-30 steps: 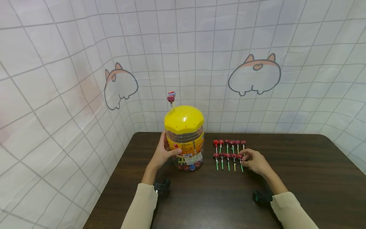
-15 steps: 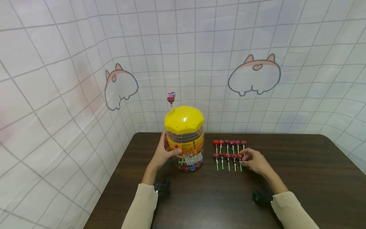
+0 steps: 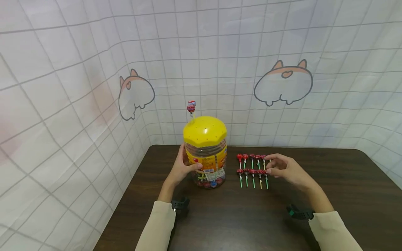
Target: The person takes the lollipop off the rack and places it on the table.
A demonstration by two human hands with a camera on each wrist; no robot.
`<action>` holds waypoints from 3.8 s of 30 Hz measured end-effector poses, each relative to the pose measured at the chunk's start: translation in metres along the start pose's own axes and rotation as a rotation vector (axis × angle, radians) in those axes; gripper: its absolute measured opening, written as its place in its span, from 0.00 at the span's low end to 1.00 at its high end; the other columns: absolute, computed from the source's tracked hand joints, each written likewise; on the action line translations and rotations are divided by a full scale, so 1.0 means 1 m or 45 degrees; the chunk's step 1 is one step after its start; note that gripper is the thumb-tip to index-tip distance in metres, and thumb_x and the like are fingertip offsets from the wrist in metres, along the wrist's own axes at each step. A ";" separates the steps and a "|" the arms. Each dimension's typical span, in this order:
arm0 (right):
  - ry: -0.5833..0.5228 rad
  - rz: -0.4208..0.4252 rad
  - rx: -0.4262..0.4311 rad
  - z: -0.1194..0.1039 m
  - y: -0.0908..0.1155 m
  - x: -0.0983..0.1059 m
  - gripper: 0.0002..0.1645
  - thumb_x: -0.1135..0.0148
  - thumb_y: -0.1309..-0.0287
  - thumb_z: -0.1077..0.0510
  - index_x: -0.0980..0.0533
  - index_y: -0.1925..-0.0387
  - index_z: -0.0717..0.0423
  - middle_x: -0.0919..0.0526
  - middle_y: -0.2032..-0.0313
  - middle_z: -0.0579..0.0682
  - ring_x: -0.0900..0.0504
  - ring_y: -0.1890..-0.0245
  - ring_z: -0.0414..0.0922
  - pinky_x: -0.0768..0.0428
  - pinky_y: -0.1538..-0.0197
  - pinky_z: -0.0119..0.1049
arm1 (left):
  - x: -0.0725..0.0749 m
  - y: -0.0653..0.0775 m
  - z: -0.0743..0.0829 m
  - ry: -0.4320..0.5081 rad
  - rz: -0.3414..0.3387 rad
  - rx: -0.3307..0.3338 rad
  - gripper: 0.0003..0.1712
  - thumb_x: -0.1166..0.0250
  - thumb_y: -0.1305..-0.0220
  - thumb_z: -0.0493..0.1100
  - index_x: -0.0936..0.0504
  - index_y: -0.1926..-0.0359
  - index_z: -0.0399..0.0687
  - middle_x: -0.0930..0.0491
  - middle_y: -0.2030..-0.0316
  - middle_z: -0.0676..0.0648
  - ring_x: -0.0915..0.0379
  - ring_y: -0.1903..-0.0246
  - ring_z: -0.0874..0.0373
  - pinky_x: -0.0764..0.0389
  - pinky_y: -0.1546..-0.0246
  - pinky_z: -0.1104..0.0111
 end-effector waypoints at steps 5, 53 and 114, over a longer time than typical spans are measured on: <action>-0.061 0.019 0.170 -0.048 -0.006 -0.010 0.24 0.36 0.30 0.58 0.28 0.36 0.57 0.17 0.54 0.51 0.15 0.58 0.49 0.14 0.58 0.37 | 0.001 0.000 -0.001 -0.013 0.010 -0.003 0.55 0.26 0.38 0.41 0.52 0.22 0.69 0.31 0.32 0.47 0.25 0.38 0.52 0.18 0.40 0.59; 0.267 0.193 0.496 -0.246 -0.172 -0.108 0.21 0.31 0.38 0.64 0.26 0.45 0.54 0.11 0.58 0.54 0.15 0.60 0.49 0.16 0.48 0.45 | 0.003 0.002 -0.001 -0.054 0.048 0.057 0.53 0.26 0.37 0.45 0.51 0.22 0.68 0.32 0.32 0.45 0.27 0.38 0.47 0.19 0.38 0.53; -0.158 0.305 0.276 -0.090 -0.053 -0.026 0.34 0.39 0.35 0.69 0.34 0.29 0.52 0.23 0.50 0.60 0.15 0.65 0.41 0.15 0.67 0.33 | 0.003 0.000 -0.002 -0.042 0.052 0.031 0.55 0.25 0.39 0.44 0.50 0.22 0.67 0.31 0.33 0.45 0.26 0.39 0.51 0.17 0.41 0.56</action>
Point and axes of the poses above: each hand's wrist, its own y-axis away from the middle knuckle, its own x-axis out of the back of the hand, z = x × y, the point moved 7 cm from there along -y, towards the middle knuckle
